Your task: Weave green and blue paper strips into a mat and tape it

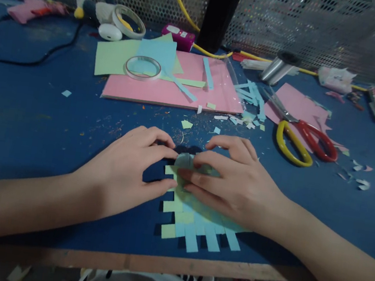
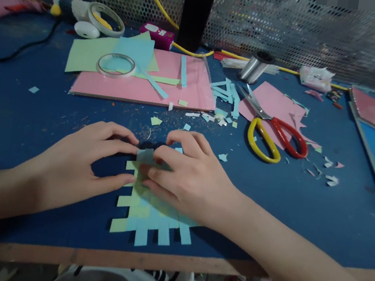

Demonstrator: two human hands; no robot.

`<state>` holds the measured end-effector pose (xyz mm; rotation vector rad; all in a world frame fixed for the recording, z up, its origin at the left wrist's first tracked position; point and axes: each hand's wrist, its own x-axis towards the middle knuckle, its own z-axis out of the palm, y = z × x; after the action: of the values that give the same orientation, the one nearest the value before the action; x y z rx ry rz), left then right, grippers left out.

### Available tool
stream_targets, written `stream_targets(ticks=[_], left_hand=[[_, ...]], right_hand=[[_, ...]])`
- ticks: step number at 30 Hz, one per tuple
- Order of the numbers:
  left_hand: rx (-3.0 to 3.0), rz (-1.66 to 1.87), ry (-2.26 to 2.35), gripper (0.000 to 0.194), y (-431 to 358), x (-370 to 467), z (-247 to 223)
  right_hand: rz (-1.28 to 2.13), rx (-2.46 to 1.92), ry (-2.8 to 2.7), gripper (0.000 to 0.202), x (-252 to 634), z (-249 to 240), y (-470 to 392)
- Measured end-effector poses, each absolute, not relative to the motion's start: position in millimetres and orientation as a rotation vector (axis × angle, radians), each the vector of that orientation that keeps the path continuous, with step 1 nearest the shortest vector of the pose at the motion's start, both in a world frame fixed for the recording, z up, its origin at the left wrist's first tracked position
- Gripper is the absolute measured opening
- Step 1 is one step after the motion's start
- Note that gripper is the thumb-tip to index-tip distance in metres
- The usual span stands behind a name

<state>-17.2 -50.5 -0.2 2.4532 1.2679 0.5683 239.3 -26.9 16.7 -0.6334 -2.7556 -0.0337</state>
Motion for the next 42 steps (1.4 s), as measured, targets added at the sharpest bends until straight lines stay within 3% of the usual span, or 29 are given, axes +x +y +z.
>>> stream_targets(ticks=[12,42], left_hand=[[2.462,0.675,1.226,0.013,-41.6,-13.6,4.6],[3.112,0.57,0.834,0.03,-46.9,-28.5,-0.1]], right_hand=[[-0.044,-0.642,-2.77,0.025,238.1,17.0,-28.1],[0.152,-0.575,-2.777,0.028,249.5,18.0,-17.4]])
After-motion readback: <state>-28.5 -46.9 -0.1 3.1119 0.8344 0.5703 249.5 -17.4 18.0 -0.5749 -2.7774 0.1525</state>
